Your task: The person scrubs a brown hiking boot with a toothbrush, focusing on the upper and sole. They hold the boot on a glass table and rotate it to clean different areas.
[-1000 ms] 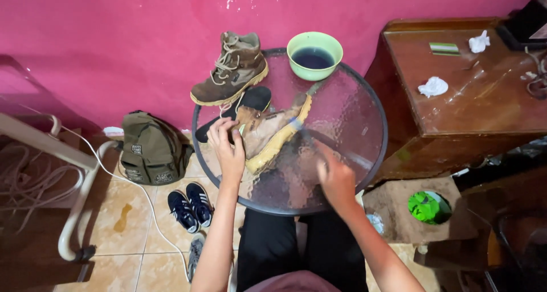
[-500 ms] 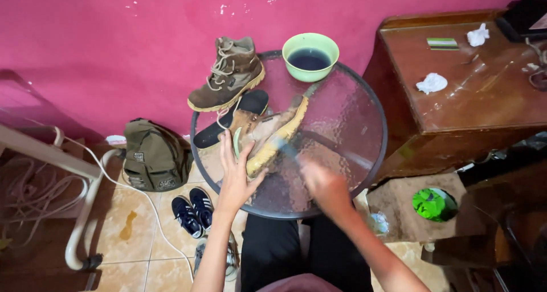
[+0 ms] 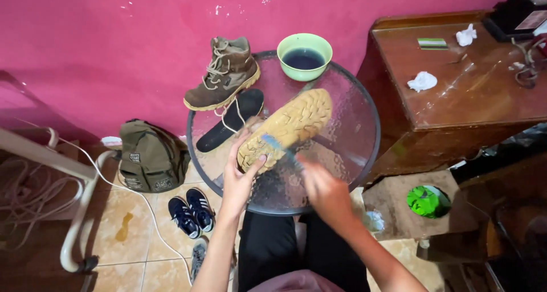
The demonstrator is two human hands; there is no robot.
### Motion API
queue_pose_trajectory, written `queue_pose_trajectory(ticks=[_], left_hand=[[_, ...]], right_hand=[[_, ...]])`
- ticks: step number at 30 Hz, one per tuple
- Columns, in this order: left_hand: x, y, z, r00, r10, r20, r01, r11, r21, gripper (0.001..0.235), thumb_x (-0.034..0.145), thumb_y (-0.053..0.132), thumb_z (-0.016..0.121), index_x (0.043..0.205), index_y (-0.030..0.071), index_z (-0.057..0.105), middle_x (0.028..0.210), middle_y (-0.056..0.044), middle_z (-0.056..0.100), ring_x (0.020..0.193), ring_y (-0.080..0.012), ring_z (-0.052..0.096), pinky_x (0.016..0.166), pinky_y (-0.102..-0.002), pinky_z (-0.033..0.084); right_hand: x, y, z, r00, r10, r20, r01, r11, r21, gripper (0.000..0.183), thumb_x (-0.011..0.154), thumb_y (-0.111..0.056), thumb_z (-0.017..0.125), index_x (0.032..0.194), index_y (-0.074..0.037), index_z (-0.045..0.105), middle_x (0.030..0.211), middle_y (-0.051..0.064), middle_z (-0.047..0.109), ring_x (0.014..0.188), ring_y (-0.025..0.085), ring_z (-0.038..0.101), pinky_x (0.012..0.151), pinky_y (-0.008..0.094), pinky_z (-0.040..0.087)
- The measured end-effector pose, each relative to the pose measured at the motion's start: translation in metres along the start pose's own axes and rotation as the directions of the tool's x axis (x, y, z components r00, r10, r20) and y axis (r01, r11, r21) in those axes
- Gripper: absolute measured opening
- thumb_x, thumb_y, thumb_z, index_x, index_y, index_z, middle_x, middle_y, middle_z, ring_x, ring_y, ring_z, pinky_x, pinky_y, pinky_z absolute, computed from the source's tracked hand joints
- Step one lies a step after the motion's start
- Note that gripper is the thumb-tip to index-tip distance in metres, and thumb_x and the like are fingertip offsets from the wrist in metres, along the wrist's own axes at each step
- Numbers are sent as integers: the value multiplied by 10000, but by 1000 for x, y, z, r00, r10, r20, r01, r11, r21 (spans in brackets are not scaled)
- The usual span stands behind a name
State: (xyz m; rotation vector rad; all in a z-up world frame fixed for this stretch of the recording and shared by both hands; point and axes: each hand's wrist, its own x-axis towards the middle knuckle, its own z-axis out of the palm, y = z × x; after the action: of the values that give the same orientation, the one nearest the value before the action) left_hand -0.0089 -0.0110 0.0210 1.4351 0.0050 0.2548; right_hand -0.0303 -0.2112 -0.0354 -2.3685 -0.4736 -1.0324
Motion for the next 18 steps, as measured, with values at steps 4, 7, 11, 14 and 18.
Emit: queue_pose_trajectory(ticks=[4,7,11,14,18], left_hand=[[-8,10,6,949,-308,-65,278,916,-288,647,814,83,786,1415,119,548,1475,-171,546,1263,-321,594,956,-463,579],[-3,-6,1,935,-349,-67,288,855,-431,614,809,29,792,1375,54,556,1414,-240,571,1132,-377,661,854,-523,611],[3,-5,-5,936,-352,14,322,838,-441,641,868,67,743,1437,-2,455,1458,-303,456,1142,-484,636,892,-602,579],[6,-4,-3,948,-316,31,309,895,-322,676,906,175,727,1499,101,410,1533,-295,354,1237,-489,561,948,-576,553],[2,30,6,958,-283,37,285,957,-58,614,960,361,649,1522,307,407,1575,-331,294,1232,-525,572,975,-507,565]], right_hand=[[24,12,-16,991,129,-45,-127,991,37,291,976,-162,682,1244,-240,762,1156,-54,773,998,131,738,879,297,580],[6,0,-15,988,150,33,-151,988,36,107,941,-202,715,1030,-186,772,996,49,792,883,234,756,761,391,609],[11,13,-14,987,126,105,-123,992,-29,296,981,-216,661,1259,-291,726,1114,-32,781,975,145,742,813,330,595],[12,15,-13,981,166,98,-165,986,-14,330,986,-181,634,1297,-261,709,1117,17,778,966,219,737,823,394,592],[-1,-4,-1,957,216,196,-216,976,-21,385,1002,-280,600,1372,-375,648,1074,-33,787,924,177,754,785,362,605]])
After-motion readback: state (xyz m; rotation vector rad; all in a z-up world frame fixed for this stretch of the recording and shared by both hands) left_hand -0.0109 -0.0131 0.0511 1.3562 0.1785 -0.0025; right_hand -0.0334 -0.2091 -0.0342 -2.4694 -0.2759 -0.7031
